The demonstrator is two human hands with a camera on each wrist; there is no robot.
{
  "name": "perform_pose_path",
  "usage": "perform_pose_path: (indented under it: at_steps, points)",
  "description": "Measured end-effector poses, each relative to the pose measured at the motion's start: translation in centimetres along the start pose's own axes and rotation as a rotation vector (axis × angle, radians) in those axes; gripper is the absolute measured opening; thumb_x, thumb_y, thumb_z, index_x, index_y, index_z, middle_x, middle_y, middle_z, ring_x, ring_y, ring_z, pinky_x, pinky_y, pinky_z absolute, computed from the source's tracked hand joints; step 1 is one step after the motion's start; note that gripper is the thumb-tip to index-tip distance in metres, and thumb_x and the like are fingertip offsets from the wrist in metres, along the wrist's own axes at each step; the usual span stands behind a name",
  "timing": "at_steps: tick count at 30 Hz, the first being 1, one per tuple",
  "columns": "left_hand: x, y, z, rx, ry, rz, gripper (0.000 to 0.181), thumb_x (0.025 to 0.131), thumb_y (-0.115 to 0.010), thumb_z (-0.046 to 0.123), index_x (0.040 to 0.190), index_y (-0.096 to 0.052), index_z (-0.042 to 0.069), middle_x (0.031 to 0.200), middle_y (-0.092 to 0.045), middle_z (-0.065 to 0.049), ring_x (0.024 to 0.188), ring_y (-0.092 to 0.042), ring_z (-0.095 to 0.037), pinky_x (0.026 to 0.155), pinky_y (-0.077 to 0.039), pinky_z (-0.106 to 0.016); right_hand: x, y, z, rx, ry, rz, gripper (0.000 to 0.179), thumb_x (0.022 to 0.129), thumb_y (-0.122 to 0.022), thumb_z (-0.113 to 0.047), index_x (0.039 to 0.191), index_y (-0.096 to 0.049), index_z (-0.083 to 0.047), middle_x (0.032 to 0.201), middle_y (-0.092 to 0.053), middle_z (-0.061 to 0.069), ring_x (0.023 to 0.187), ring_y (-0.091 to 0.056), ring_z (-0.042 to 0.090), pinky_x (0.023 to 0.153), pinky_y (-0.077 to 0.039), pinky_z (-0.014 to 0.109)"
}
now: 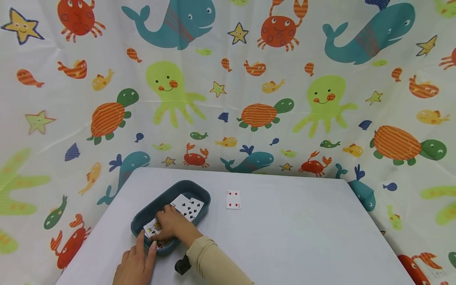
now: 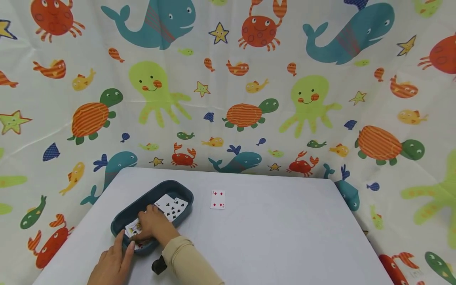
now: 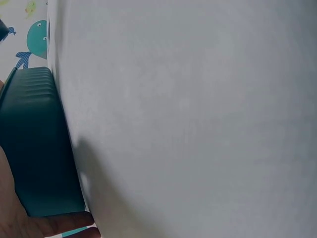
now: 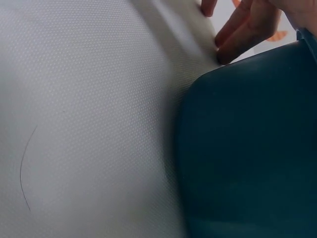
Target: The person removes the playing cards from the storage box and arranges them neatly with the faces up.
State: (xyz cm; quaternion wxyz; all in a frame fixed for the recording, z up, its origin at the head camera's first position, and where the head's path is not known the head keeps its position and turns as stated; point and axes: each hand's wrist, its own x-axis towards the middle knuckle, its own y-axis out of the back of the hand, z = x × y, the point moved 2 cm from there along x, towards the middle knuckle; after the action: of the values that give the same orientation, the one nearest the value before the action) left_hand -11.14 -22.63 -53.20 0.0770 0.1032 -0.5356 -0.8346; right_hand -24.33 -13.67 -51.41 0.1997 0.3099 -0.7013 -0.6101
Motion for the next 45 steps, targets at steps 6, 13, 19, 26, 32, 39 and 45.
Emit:
perform_pose_path:
  at_steps: [6, 13, 19, 26, 32, 39, 45]
  points:
    - [0.1, -0.1, -0.5, 0.001, 0.012, -0.019, 0.078, 0.109, -0.027, 0.056, 0.151, -0.023, -0.009, 0.121, -0.057, -0.041, 0.112, -0.054, -0.058, 0.081, -0.049, -0.068, 0.0, 0.1, -0.5, -0.012, -0.019, 0.012, 0.075, 0.078, -0.072, -0.075, 0.133, -0.061, -0.026, 0.124, -0.053, -0.008, 0.108, -0.049, 0.004, 0.094, -0.048, 0.022]
    - [0.1, 0.0, -0.6, -0.013, 0.022, -0.03, 0.08, 0.108, -0.025, 0.058, 0.151, -0.023, -0.01, 0.12, -0.057, -0.04, 0.111, -0.054, -0.058, 0.08, -0.049, -0.067, 0.3, -0.2, -0.7, -0.056, -0.027, 0.038, 0.074, 0.077, -0.076, -0.071, 0.133, -0.059, -0.026, 0.13, -0.052, -0.008, 0.118, -0.051, 0.004, 0.097, -0.048, 0.022]
    - [0.0, 0.0, -0.4, -0.017, 0.032, -0.034, 0.081, 0.108, -0.025, 0.059, 0.151, -0.023, -0.009, 0.12, -0.057, -0.04, 0.111, -0.054, -0.057, 0.08, -0.048, -0.067, 0.2, -0.1, -0.6, -0.059, -0.017, 0.043, 0.073, 0.078, -0.077, -0.068, 0.132, -0.059, -0.024, 0.128, -0.054, -0.008, 0.118, -0.052, 0.004, 0.099, -0.046, 0.021]
    - [0.0, 0.1, -0.3, -0.018, 0.011, -0.013, 0.077, 0.109, -0.028, 0.056, 0.151, -0.024, -0.008, 0.117, -0.059, -0.038, 0.108, -0.055, -0.055, 0.081, -0.049, -0.067, 0.2, 0.3, -0.1, 0.013, -0.003, 0.046, 0.069, 0.078, -0.079, -0.064, 0.131, -0.061, -0.023, 0.124, -0.056, -0.01, 0.109, -0.051, 0.002, 0.096, -0.045, 0.018]
    - [0.2, 0.0, -0.5, -0.003, 0.018, -0.038, 0.078, 0.108, -0.026, 0.058, 0.151, -0.023, -0.008, 0.115, -0.058, -0.038, 0.107, -0.056, -0.055, 0.079, -0.049, -0.066, 0.0, 0.5, 0.7, 0.15, 0.016, 0.107, 0.062, 0.08, -0.082, -0.056, 0.128, -0.064, -0.023, 0.121, -0.058, -0.009, 0.103, -0.05, 0.001, 0.087, -0.046, 0.015]
    - [0.3, -0.2, -0.4, 0.006, 0.025, -0.041, 0.08, 0.108, -0.026, 0.059, 0.151, -0.023, -0.008, 0.117, -0.057, -0.039, 0.108, -0.055, -0.056, 0.08, -0.049, -0.066, -1.1, 1.8, 1.7, 0.352, 0.009, 0.17, 0.064, 0.081, -0.083, -0.052, 0.133, -0.064, -0.021, 0.127, -0.058, -0.009, 0.106, -0.051, 0.0, 0.091, -0.045, 0.016]
    - [0.3, 0.2, -0.4, 0.021, 0.024, -0.03, 0.079, 0.108, -0.027, 0.057, 0.151, -0.022, -0.008, 0.117, -0.057, -0.039, 0.108, -0.055, -0.054, 0.081, -0.049, -0.066, -1.7, 3.0, 2.7, 0.481, 0.032, 0.242, 0.065, 0.082, -0.083, -0.051, 0.134, -0.064, -0.018, 0.129, -0.061, -0.007, 0.109, -0.053, 0.0, 0.095, -0.044, 0.017]
